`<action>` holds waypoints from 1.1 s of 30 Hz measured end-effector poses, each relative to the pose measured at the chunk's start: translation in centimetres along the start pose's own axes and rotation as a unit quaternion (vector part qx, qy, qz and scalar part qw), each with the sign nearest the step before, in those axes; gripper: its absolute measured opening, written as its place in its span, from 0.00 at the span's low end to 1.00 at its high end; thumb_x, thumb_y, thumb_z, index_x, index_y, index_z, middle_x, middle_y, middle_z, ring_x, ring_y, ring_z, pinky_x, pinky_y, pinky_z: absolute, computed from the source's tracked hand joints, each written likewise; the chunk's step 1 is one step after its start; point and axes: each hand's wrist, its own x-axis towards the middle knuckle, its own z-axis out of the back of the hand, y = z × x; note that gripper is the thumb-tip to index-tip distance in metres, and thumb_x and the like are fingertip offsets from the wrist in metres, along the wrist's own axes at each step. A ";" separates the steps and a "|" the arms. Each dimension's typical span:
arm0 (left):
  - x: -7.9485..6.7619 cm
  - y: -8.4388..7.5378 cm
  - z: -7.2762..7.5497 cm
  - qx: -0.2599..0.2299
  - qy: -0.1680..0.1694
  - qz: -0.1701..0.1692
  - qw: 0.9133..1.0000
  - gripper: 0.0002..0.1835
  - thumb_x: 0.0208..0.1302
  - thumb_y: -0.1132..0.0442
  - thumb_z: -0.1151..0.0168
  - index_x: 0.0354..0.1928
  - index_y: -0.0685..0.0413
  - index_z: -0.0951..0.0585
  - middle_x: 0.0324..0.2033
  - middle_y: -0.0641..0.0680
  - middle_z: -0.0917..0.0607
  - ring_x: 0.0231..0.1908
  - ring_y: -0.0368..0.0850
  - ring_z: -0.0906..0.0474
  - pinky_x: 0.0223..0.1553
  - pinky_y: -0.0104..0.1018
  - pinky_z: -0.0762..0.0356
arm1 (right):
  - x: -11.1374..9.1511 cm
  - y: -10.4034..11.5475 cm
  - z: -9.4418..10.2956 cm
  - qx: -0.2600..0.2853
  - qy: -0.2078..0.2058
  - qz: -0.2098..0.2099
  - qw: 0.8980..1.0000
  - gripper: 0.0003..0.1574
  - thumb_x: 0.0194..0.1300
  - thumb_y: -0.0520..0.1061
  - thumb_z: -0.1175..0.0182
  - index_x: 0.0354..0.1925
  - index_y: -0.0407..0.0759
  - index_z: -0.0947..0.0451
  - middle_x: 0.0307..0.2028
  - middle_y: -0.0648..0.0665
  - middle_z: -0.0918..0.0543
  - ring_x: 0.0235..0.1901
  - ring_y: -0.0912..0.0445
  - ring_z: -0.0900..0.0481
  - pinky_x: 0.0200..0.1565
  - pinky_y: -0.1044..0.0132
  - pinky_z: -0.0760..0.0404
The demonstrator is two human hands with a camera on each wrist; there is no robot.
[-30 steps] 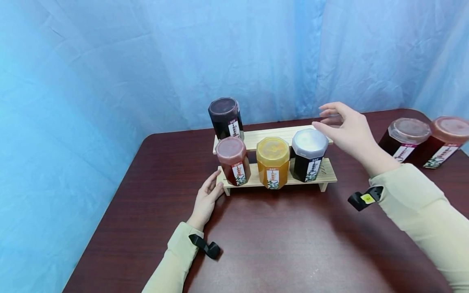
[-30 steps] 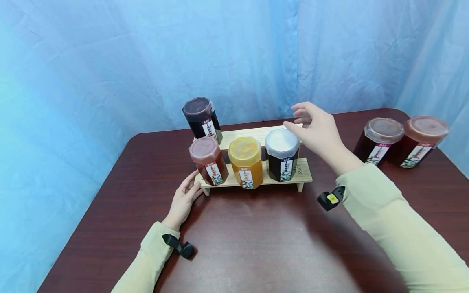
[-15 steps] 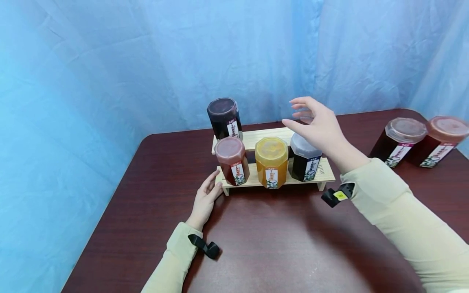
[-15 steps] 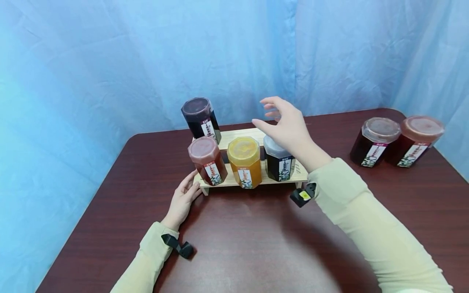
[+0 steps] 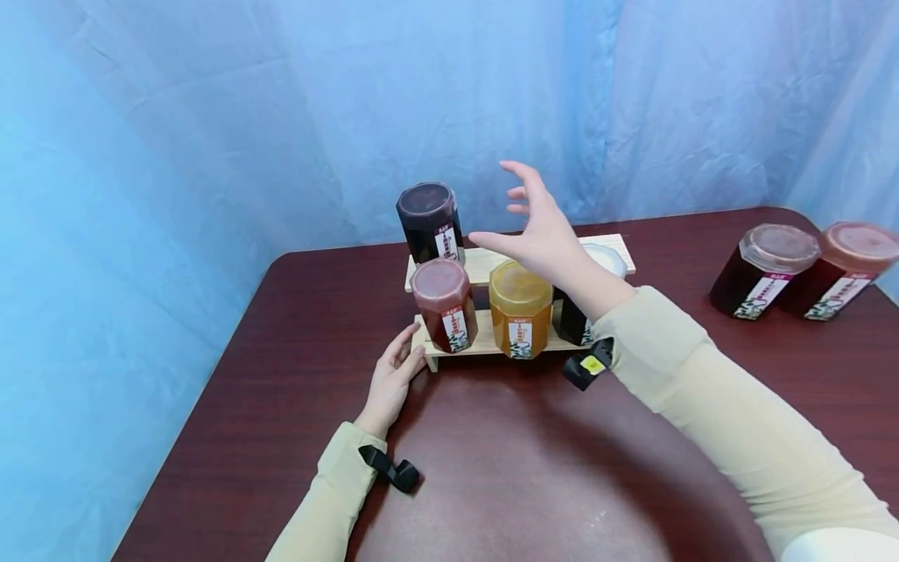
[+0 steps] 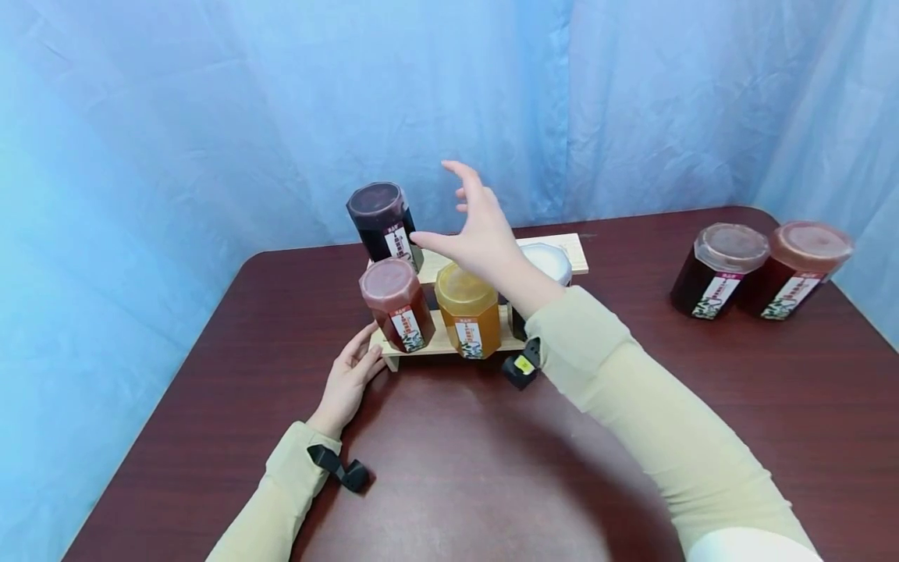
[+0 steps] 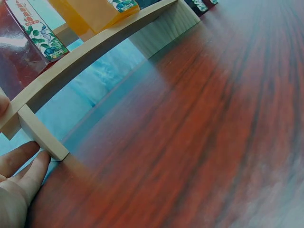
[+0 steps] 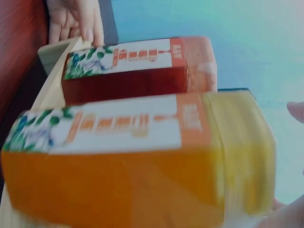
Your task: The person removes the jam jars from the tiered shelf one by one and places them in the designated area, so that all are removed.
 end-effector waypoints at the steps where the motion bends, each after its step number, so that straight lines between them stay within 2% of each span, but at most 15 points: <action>1: 0.0 0.0 0.0 0.000 -0.001 0.001 1.000 0.26 0.70 0.66 0.49 0.69 0.58 0.37 0.64 0.65 0.32 0.50 0.31 0.26 0.51 0.27 0.26 | 0.3 0.2 -0.4 0.007 0.004 -0.005 1.000 0.58 0.53 0.54 0.30 0.73 0.61 0.54 0.66 0.39 0.39 0.65 0.46 0.36 0.60 0.46 0.32; 5: -0.1 -0.1 0.2 -0.004 -0.002 0.009 1.000 0.26 0.70 0.67 0.49 0.69 0.58 0.38 0.64 0.66 0.33 0.49 0.32 0.26 0.51 0.27 0.26 | 1.3 0.6 -1.9 0.017 0.025 -0.016 0.999 0.61 0.52 0.53 0.28 0.73 0.61 0.56 0.67 0.38 0.41 0.64 0.45 0.35 0.59 0.47 0.30; 10: -0.2 -0.1 0.1 -0.008 -0.001 0.015 1.000 0.27 0.71 0.67 0.50 0.70 0.58 0.39 0.66 0.64 0.34 0.50 0.31 0.26 0.52 0.28 0.27 | 2.1 0.9 -3.4 -0.006 0.065 -0.019 0.998 0.57 0.51 0.55 0.28 0.71 0.61 0.50 0.67 0.37 0.43 0.64 0.43 0.36 0.60 0.47 0.31; 15: -0.2 -0.1 0.1 -0.008 0.001 0.015 1.000 0.27 0.71 0.67 0.50 0.70 0.59 0.39 0.66 0.64 0.34 0.49 0.30 0.26 0.51 0.27 0.27 | 2.5 1.1 -4.1 -0.026 0.098 -0.023 0.995 0.56 0.51 0.56 0.29 0.71 0.62 0.48 0.68 0.36 0.45 0.64 0.42 0.37 0.60 0.47 0.31; 20: -0.1 0.0 0.2 -0.007 0.003 0.013 1.000 0.26 0.70 0.67 0.50 0.69 0.59 0.38 0.65 0.65 0.34 0.49 0.30 0.26 0.51 0.27 0.26 | 2.8 1.1 -4.6 -0.055 0.101 -0.001 0.993 0.57 0.50 0.55 0.28 0.71 0.60 0.48 0.65 0.36 0.42 0.62 0.46 0.38 0.59 0.48 0.31; 24: -0.2 0.0 0.5 -0.008 -0.001 0.008 1.000 0.26 0.70 0.68 0.50 0.69 0.60 0.39 0.66 0.64 0.35 0.52 0.32 0.28 0.52 0.27 0.27 | 3.2 1.3 -5.1 -0.076 0.100 0.015 0.992 0.58 0.49 0.54 0.27 0.71 0.59 0.48 0.63 0.36 0.39 0.62 0.47 0.40 0.59 0.48 0.32; 27: -0.3 0.1 0.6 -0.009 -0.002 0.007 1.000 0.27 0.70 0.68 0.50 0.69 0.61 0.39 0.68 0.62 0.36 0.55 0.32 0.30 0.52 0.27 0.27 | 3.5 1.4 -5.4 -0.080 0.103 0.022 0.991 0.57 0.49 0.52 0.27 0.71 0.58 0.48 0.62 0.36 0.38 0.61 0.47 0.38 0.59 0.48 0.31; 33: -0.4 -0.1 0.7 -0.014 -0.002 0.008 1.000 0.26 0.70 0.68 0.51 0.69 0.61 0.39 0.67 0.63 0.35 0.52 0.30 0.28 0.52 0.26 0.27 | 3.9 1.3 -5.9 -0.086 0.102 0.038 0.990 0.57 0.50 0.50 0.27 0.71 0.57 0.48 0.60 0.37 0.34 0.59 0.48 0.36 0.59 0.49 0.31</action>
